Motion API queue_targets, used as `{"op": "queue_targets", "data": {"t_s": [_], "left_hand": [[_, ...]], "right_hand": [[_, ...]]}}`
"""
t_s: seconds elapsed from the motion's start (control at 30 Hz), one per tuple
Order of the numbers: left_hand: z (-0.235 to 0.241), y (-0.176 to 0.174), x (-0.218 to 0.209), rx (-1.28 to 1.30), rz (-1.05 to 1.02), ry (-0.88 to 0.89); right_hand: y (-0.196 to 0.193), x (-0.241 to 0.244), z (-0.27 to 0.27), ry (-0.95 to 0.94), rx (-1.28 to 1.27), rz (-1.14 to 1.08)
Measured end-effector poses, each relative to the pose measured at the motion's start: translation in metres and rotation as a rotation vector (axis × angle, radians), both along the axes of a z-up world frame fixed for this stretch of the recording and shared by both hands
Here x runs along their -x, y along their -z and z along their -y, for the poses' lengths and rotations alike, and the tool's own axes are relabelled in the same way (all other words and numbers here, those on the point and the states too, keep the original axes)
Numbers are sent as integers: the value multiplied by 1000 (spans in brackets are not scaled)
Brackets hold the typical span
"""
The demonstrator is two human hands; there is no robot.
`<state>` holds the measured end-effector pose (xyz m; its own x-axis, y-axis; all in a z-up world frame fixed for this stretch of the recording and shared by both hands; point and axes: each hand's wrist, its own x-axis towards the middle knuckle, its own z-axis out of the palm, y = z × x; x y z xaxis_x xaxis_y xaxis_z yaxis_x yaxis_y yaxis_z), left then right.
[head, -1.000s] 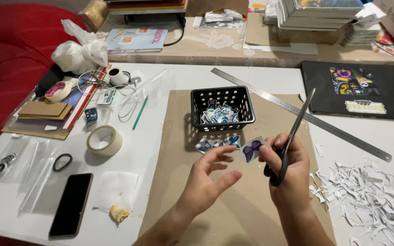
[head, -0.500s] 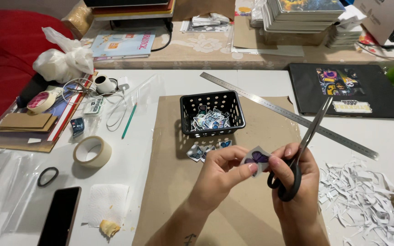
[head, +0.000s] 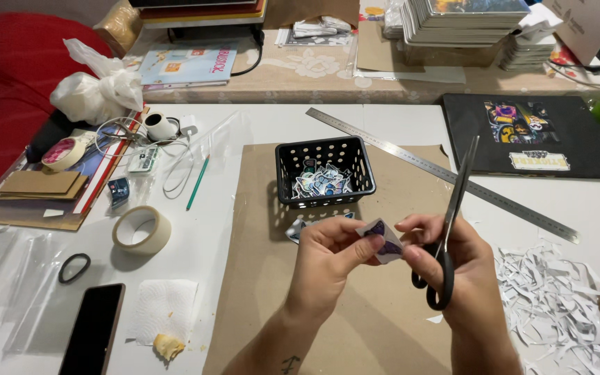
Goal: The person uses scissors to cut out butterfly-shaped stickers from a sheet of paper. They carefully trim the edges of each butterfly design and place the finished cutouts into a small black basket on the table.
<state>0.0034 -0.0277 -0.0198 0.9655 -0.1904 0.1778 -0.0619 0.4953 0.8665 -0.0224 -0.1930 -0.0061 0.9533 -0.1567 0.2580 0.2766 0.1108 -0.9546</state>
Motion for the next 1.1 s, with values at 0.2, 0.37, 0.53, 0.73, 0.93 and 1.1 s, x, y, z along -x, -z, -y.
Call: {"op": "queue_targets", "data": {"t_s": [0.2, 0.37, 0.53, 0.73, 0.93, 1.1], "left_hand": [[-1, 0, 0, 190, -114, -24], [-8, -10, 3, 233, -218, 169], [-9, -17, 7, 176, -69, -40], [-1, -19, 16, 55, 74, -25], [1, -20, 15, 102, 86, -67], [-5, -28, 17, 123, 29, -227]], "right_hand": [[3, 3, -4, -20, 16, 35], [-9, 6, -10, 68, -134, -118], [-3, 5, -13, 43, -226, -64], [7, 13, -26, 18, -338, -17], [16, 11, -26, -33, -206, 22], [16, 16, -24, 26, 255, 60]]}}
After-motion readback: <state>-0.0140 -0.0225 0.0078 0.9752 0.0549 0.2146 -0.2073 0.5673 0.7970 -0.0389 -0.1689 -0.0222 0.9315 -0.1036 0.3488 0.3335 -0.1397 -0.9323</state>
